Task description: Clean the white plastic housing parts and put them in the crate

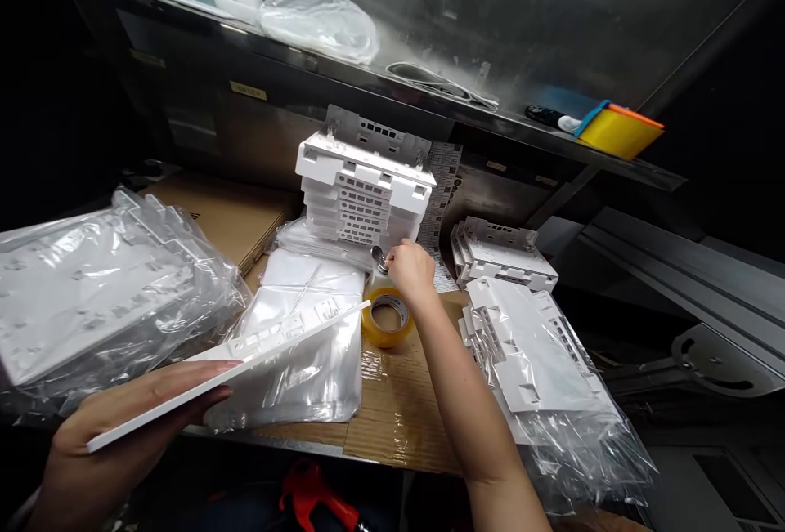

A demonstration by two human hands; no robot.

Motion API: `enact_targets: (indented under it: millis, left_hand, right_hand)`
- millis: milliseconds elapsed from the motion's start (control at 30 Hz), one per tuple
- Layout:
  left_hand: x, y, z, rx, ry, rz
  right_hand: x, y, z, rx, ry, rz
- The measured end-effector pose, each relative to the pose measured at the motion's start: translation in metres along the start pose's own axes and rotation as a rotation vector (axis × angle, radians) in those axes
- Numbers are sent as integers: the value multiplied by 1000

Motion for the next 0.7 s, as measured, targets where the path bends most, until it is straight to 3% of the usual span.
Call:
enact_targets:
  millis: [167, 300, 500, 700]
  left_hand:
    - [-7, -4, -2, 25, 33, -16]
    - [-12, 1, 1, -23, 45, -9]
    - [-24, 2, 2, 18, 21, -25]
    - [-35, 6, -7, -52, -5, 26]
  right_hand:
    - [5, 6, 2, -9, 50, 55]
    - [32, -1, -11, -17, 154, 145]
    - [90, -50, -92, -115, 351, 596]
    - [93, -122, -170, 54, 238, 697]
Point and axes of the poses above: each hand's wrist, its own z-axis towards the middle knuckle, its own x-axis out of the back of the hand, y = z × x, the point moved 7 cm from there along z, towards the middle knuckle, and after that the axes turned 14 degrees about y, right-handed, at the moved point
